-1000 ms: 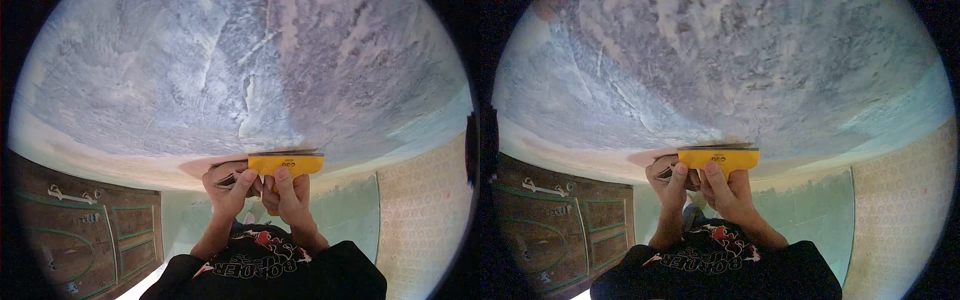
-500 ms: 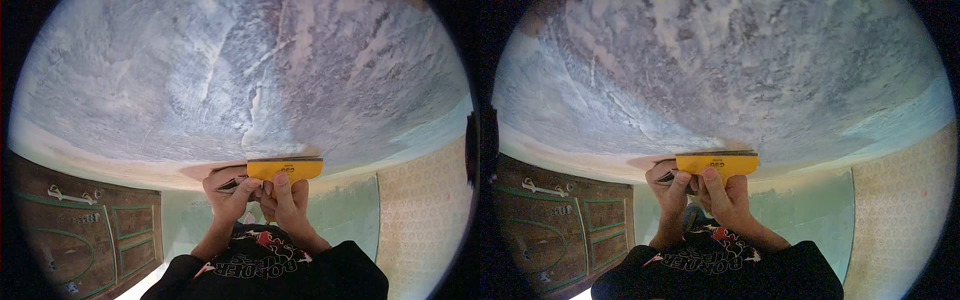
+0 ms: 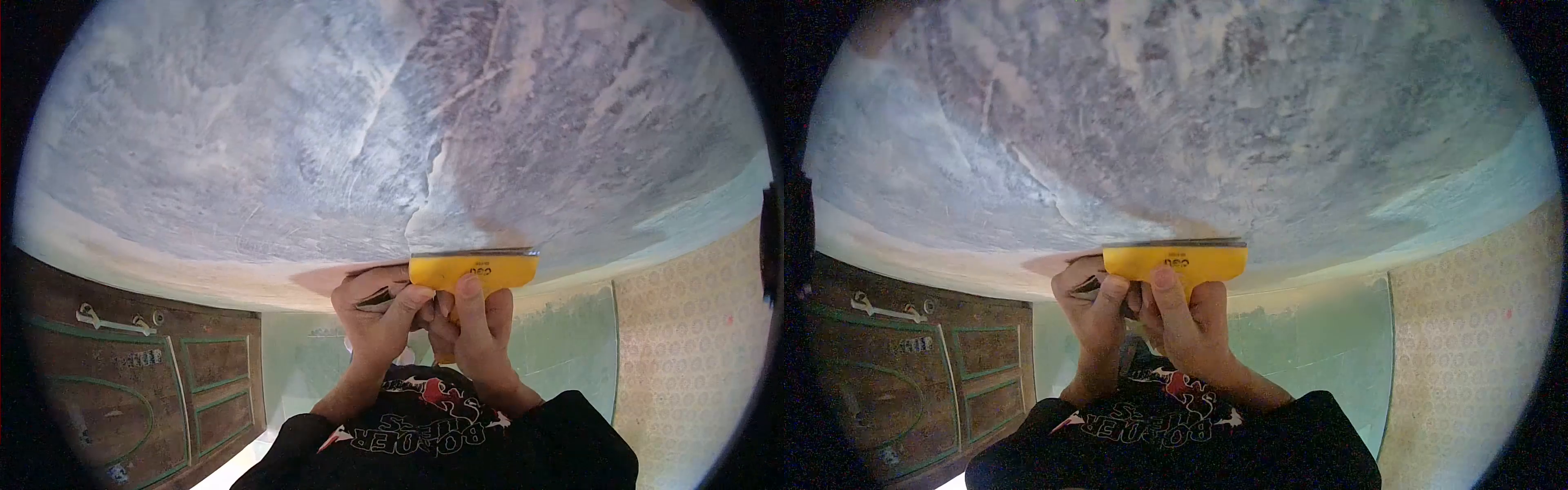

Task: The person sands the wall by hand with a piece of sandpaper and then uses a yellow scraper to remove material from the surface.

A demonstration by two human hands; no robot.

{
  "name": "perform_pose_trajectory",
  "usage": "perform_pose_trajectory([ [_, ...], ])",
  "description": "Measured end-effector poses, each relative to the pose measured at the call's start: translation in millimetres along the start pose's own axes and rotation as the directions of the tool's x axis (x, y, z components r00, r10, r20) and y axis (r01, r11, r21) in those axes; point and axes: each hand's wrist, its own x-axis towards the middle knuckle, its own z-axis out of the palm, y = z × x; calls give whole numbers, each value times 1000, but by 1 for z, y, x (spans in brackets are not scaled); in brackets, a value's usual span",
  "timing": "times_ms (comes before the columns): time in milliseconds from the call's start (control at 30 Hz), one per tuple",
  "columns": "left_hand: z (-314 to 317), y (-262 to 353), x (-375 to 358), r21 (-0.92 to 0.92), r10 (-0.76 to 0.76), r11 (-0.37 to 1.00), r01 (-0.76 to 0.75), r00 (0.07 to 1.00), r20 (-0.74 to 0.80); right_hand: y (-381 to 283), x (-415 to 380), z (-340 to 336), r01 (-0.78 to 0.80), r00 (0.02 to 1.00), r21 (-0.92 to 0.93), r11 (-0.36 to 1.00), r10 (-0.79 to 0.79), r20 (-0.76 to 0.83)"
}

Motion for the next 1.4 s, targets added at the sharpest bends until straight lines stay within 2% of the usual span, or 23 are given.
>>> perform_pose_trajectory([
  [133,1,2,1,37,28,999,-28,999,-15,-2,0,3,9,1000,29,1000,-9,-2],
  [267,1,4,5,68,-2,998,3,1000,-9,7,-1,-5,15,997,105,994,-23,79],
  [300,0,5,4,67,-89,994,90,996,-24,9,-1,-8,11,995,131,991,-24,98],
  [433,-8,2,-3,109,-181,977,183,983,-27,25,-18,-22,-43,994,19,999,41,98],
  [500,-6,-3,-10,117,-122,985,129,991,-58,29,-24,-26,147,984,-64,987,-140,108],
  [600,-7,-8,-24,66,-64,996,64,998,0,37,-29,-35,192,977,45,980,-195,84],
  [733,7,-3,-42,109,-52,993,46,997,54,25,-34,-50,208,969,100,973,-219,116],
  [800,15,-2,-49,110,-36,994,18,986,165,19,-40,-54,228,972,32,973,-229,60],
  [833,21,-2,-53,110,-42,994,23,985,169,19,-42,-56,227,972,32,973,-228,53],
  [900,31,-4,-57,158,-6,987,-29,975,221,23,-44,-58,313,949,-78,947,-314,-3],
  [933,35,-5,-59,157,-11,987,-25,974,227,27,-45,-57,314,949,-79,946,-315,-10],
  [1000,38,-10,-63,277,14,959,-58,987,160,40,-46,-57,377,918,-190,907,-393,-56],
  [1033,37,-12,-65,277,6,959,-52,986,164,44,-48,-65,354,930,-203,913,-366,-23],
  [1067,35,-14,-66,275,-77,960,43,990,115,46,-52,-66,351,930,-205,914,-365,-32],
  [1100,34,-15,-66,270,-159,953,136,985,64,48,-56,-68,270,957,-196,943,-285,-51],
  [1133,31,-15,-66,272,-164,952,141,984,66,50,-59,-69,188,977,-185,965,-203,-68],
  [1167,28,-14,-65,253,-259,938,237,964,55,56,-62,-73,184,977,-183,966,-200,-73],
  [1200,26,-14,-64,233,-349,915,330,936,45,63,-64,-77,151,987,-106,983,-156,-41],
  [1233,26,-13,-64,233,-350,914,331,936,43,67,-64,-80,116,993,-29,993,-116,-2],
  [1333,23,-13,-64,185,-383,912,366,921,68,65,-65,-76,124,992,65,990,-125,20],
  [1400,18,-16,-64,184,-375,918,351,920,115,64,-62,-75,102,992,56,993,-106,63],
])
